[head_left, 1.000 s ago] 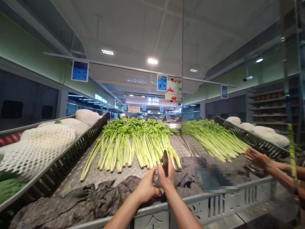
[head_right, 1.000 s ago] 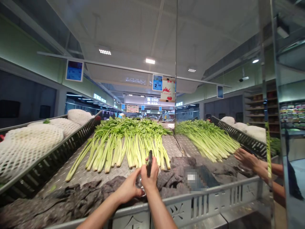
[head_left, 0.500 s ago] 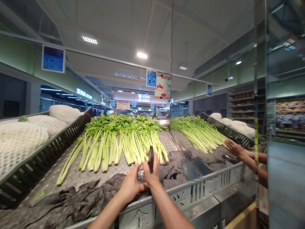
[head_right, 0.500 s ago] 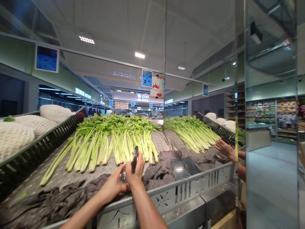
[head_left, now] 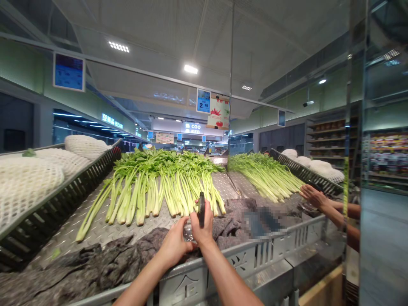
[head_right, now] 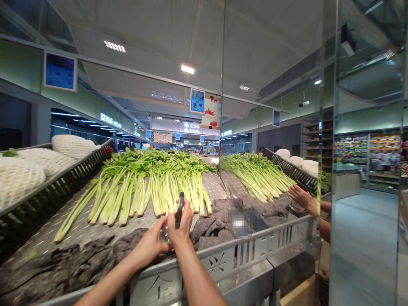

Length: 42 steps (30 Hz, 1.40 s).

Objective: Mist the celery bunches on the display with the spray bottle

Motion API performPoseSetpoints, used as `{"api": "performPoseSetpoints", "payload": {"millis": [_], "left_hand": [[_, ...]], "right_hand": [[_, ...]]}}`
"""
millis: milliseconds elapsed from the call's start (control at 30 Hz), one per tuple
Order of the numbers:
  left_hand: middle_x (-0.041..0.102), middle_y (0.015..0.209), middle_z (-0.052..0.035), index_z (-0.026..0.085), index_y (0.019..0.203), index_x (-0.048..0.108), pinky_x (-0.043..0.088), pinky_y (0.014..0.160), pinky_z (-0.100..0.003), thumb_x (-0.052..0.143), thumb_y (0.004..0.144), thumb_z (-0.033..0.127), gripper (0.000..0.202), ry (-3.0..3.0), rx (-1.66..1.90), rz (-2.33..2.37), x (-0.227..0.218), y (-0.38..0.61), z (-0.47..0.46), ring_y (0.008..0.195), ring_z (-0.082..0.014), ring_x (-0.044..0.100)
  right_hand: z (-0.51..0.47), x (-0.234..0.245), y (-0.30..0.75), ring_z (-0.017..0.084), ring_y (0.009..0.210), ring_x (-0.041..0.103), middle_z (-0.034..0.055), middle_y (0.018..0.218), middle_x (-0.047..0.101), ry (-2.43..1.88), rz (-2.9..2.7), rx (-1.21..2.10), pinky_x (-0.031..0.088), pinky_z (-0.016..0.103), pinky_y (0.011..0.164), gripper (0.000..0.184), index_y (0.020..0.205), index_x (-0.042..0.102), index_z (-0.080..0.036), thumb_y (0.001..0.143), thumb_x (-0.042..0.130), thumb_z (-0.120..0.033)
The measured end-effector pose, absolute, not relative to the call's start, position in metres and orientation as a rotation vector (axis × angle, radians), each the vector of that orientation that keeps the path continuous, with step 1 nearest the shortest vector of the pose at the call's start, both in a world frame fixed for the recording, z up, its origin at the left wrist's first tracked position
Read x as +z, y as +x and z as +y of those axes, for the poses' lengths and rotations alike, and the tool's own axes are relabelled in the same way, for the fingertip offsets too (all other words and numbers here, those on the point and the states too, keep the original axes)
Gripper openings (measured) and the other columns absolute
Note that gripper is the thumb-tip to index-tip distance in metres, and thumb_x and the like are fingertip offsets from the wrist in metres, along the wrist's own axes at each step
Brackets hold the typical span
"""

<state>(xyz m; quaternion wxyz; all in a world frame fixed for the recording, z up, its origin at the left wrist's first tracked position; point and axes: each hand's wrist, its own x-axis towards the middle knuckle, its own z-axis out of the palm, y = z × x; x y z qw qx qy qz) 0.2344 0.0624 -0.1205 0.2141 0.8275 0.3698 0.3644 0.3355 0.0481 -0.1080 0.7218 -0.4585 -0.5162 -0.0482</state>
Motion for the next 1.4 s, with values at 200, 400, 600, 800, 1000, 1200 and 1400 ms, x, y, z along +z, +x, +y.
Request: {"api": "performPoseSetpoints", "payload": {"millis": [200, 400, 600, 800, 1000, 1200, 1400], "left_hand": [[0.052, 0.111, -0.0080, 0.018, 0.111, 0.042, 0.037, 0.088, -0.033, 0.063, 0.050, 0.016, 0.065, 2.273, 1.026, 1.055, -0.1208, 0.2344, 0.0616, 0.103, -0.0236, 0.047], [0.052, 0.110, -0.0079, 0.017, 0.108, 0.044, 0.037, 0.086, -0.031, 0.065, 0.048, 0.018, 0.064, 2.281, 1.016, 1.090, -0.1241, 0.2342, 0.0629, 0.102, -0.0229, 0.048], [0.052, 0.109, -0.0083, 0.016, 0.110, 0.042, 0.037, 0.084, -0.029, 0.066, 0.048, 0.021, 0.066, 2.315, 0.991, 1.113, -0.1265, 0.2342, 0.0640, 0.101, -0.0227, 0.048], [0.053, 0.107, -0.0081, 0.016, 0.108, 0.043, 0.038, 0.083, -0.027, 0.066, 0.048, 0.021, 0.065, 2.314, 0.976, 1.164, -0.1232, 0.2337, 0.0611, 0.100, -0.0221, 0.048], [0.053, 0.107, -0.0082, 0.016, 0.108, 0.043, 0.038, 0.081, -0.027, 0.066, 0.048, 0.021, 0.064, 2.310, 0.972, 1.193, -0.1244, 0.2330, 0.0611, 0.098, -0.0222, 0.049], [0.053, 0.106, -0.0083, 0.016, 0.108, 0.043, 0.038, 0.080, -0.029, 0.066, 0.048, 0.021, 0.065, 2.314, 0.975, 1.173, -0.1240, 0.2331, 0.0616, 0.098, -0.0223, 0.049], [0.054, 0.105, -0.0083, 0.016, 0.107, 0.044, 0.038, 0.080, -0.028, 0.066, 0.047, 0.021, 0.064, 2.318, 0.989, 1.184, -0.1233, 0.2332, 0.0612, 0.097, -0.0223, 0.050]], "right_hand": [[0.0502, -0.1116, 0.3373, 0.018, 0.081, 0.052, 0.0045, 0.086, 0.056, -1.050, -1.093, -0.101, 0.039, 0.033, 0.077, 0.033, 0.094, 0.047, -0.017, 0.061, 0.042, -0.020], [0.0470, -0.1077, 0.3378, 0.017, 0.079, 0.053, 0.0043, 0.085, 0.056, -1.026, -1.141, -0.101, 0.040, 0.030, 0.074, 0.031, 0.092, 0.048, -0.016, 0.061, 0.042, -0.021], [0.0460, -0.1071, 0.3370, 0.016, 0.071, 0.053, 0.0032, 0.079, 0.056, -1.021, -1.189, -0.096, 0.042, 0.028, 0.068, 0.030, 0.091, 0.049, -0.016, 0.061, 0.042, -0.021], [0.0477, -0.1099, 0.3362, 0.016, 0.072, 0.052, 0.0033, 0.080, 0.055, -1.022, -1.210, -0.095, 0.042, 0.030, 0.069, 0.031, 0.092, 0.048, -0.016, 0.062, 0.043, -0.022], [0.0468, -0.1091, 0.3365, 0.016, 0.074, 0.051, 0.0031, 0.080, 0.055, -1.021, -1.219, -0.105, 0.041, 0.030, 0.070, 0.030, 0.091, 0.049, -0.016, 0.063, 0.042, -0.023], [0.0442, -0.1078, 0.3357, 0.017, 0.071, 0.052, 0.0026, 0.076, 0.055, -1.034, -1.199, -0.122, 0.042, 0.029, 0.065, 0.031, 0.092, 0.049, -0.016, 0.062, 0.042, -0.024], [0.0460, -0.1096, 0.3355, 0.017, 0.074, 0.052, 0.0036, 0.080, 0.055, -1.022, -1.221, -0.106, 0.042, 0.030, 0.068, 0.032, 0.092, 0.049, -0.016, 0.062, 0.042, -0.022]]}}
